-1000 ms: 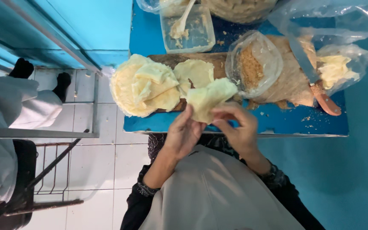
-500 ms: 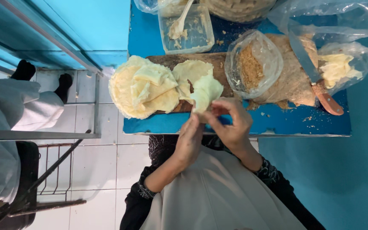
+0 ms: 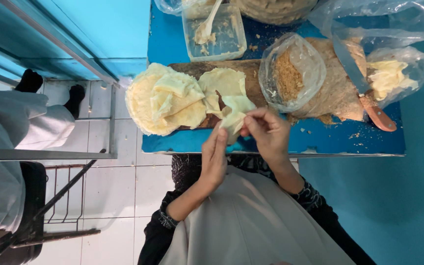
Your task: The person separates thin pale-yellow food sheets, tearing pieces from a round disc by hand and stacking the discs on a wooden board. They use a knife to cut and lift sheet edges, then continue peeling and stacking the sheets on the blue work table.
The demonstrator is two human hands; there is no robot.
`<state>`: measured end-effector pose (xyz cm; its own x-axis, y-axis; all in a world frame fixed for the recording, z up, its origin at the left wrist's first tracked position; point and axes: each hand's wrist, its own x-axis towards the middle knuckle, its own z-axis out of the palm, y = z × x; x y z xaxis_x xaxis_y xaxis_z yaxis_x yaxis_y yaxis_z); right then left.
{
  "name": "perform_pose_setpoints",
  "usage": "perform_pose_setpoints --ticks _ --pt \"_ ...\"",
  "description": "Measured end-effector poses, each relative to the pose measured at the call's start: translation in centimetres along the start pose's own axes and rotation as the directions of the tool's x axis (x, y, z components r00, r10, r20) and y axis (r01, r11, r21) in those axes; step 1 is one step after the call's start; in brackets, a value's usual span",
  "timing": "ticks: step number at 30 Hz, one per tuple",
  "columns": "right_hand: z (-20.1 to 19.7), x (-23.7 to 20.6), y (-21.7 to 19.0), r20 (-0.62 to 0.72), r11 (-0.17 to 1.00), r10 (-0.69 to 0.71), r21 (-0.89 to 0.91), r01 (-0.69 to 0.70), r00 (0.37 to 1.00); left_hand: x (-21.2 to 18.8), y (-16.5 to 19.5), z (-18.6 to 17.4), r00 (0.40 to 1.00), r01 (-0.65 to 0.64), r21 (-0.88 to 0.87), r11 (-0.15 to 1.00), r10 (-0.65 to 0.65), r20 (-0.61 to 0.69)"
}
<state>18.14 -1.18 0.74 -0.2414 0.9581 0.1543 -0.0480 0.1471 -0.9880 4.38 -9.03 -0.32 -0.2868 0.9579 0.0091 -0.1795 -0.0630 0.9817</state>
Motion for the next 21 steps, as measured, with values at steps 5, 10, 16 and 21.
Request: perform_pose_setpoints --ticks 5,10,16,21 --pt "-0.7 0.3 0.7 0.134 0.756 0.215 0.604 -0.252 0.967 0.1 0.0 0.0 0.999 -0.027 -0.114 0.993 0.024 -0.028" --pt "-0.6 -1.6 0.9 0.120 0.997 -0.074 0.021 0.072 0.990 0.2 0.6 0.3 0.939 -0.328 -0.101 0.939 0.335 0.074" --pt "-1.1 -1.4 1.1 0.072 0.798 0.048 0.597 -0.082 0.996 0.4 0.8 0.3 0.982 -0.186 -0.126 0.974 0.182 -0.048" --pt "-0.4 -1.2 1.1 0.128 0.767 0.024 0.634 -0.101 0.991 -0.1 0.9 0.9 0.937 -0.341 0.066 0.938 0.345 -0.058"
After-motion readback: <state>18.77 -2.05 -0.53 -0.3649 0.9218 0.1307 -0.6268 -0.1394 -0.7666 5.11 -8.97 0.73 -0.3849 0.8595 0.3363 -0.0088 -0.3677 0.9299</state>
